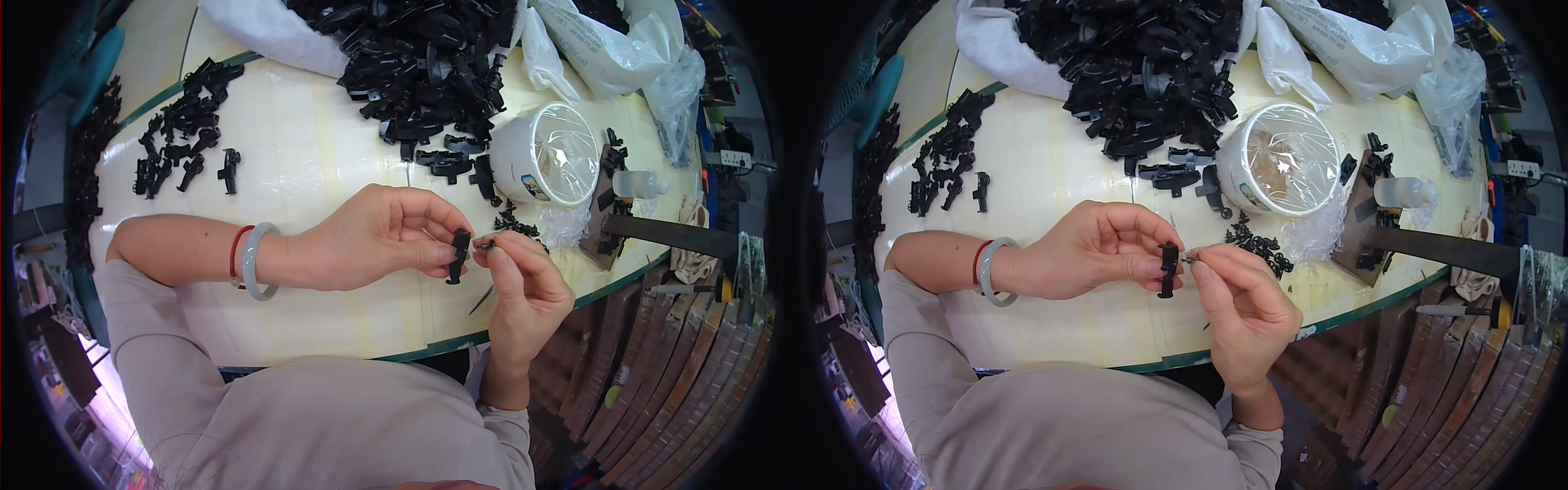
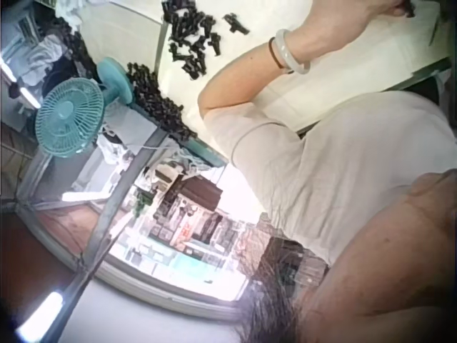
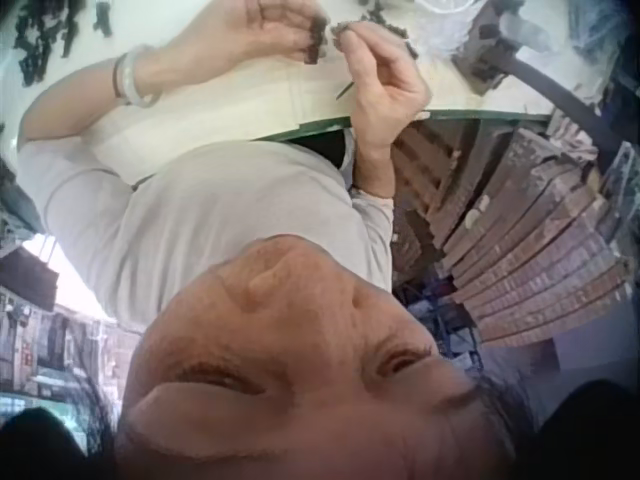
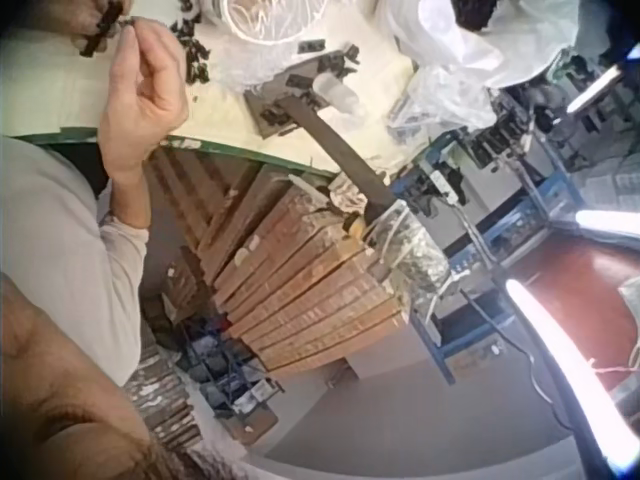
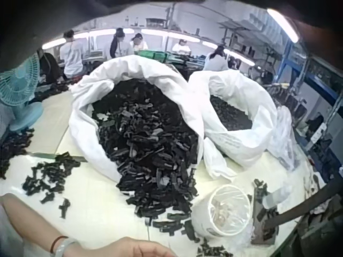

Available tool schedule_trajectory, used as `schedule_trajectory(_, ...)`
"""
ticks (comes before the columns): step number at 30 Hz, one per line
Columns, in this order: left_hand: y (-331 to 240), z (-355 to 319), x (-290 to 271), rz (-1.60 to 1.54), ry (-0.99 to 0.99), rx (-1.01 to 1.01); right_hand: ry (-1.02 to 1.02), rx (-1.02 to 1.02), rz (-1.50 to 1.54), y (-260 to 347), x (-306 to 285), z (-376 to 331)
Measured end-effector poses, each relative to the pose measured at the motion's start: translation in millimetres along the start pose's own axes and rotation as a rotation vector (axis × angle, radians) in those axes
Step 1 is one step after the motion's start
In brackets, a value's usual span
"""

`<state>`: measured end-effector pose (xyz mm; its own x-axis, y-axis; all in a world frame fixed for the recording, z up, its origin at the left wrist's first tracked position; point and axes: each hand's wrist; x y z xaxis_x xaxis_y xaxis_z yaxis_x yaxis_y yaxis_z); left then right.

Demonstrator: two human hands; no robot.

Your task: The person assembles plastic components by attaching small plastic clips to plastic parts by hand and placing the assembled pieces on the work table.

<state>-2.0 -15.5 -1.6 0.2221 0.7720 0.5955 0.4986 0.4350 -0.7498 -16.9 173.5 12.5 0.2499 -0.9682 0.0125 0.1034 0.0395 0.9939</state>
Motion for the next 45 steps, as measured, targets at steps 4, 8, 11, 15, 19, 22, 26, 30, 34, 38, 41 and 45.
schedule_trajectory(4, 4.5, -1.3, 1.0, 0.035, -0.024, 0.021, 0.006, -0.034, -0.042, 3.0, 6.2, -4.0)
schedule_trajectory(8, 6.5, -1.5, 0.7, 0.025, -0.037, 0.034, -0.002, -0.032, -0.075, 1.9, 5.8, -5.2)
schedule_trajectory(11, 6.5, -2.0, 2.0, 0.033, -0.05, 0.04, 0.03, -0.061, -0.105, 0.2, 4.7, -4.2)
schedule_trajectory(15, 5.9, -1.5, 0.8, 0.055, -0.052, 0.045, 0.04, -0.041, -0.105, 0.9, 4.6, -2.9)
schedule_trajectory(19, 6.8, -1.8, 1.8, 0.041, -0.064, 0.043, 0.052, -0.046, -0.117, 0.6, 5.1, -2.5)
schedule_trajectory(22, 7.9, -2.8, 3.8, 0.056, -0.075, 0.064, 0.057, -0.043, -0.141, -0.5, 5.2, -3.9)
schedule_trajectory(26, 9.7, -3.6, 5.2, 0.111, -0.102, 0.083, 0.053, -0.05, -0.146, -1.9, 5.1, -5.3)
schedule_trajectory(30, 8.7, -4.4, 7.3, 0.125, -0.118, 0.092, 0.033, -0.042, -0.16, -2.9, 5.3, -6.9)
schedule_trajectory(34, 10.1, -4.5, 8.7, 0.104, -0.125, 0.078, -0.057, -0.267, -0.416, -4.3, 14.2, -8.2)
schedule_trajectory(38, 14.1, -9.1, 8.9, 0.144, -0.14, 0.116, -0.072, -0.378, -0.528, -6.1, 19.7, -10.0)
schedule_trajectory(41, 11.7, -7.2, 10.7, 0.164, -0.151, 0.103, -0.093, -0.42, -0.559, -7.9, 20.2, -12.3)
schedule_trajectory(45, 14.3, -6.1, 13.0, 0.134, -0.186, 0.124, -0.131, -0.45, -0.668, -7.3, 24.1, -14.3)
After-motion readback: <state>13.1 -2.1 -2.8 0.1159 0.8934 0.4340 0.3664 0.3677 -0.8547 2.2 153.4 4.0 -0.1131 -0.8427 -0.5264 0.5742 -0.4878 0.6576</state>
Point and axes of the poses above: each hand's wrist, its own z-axis towards the middle knuckle, its own x-axis out of the palm, y = z × x, and after that the axes turned 2 degrees about -x, right-handed
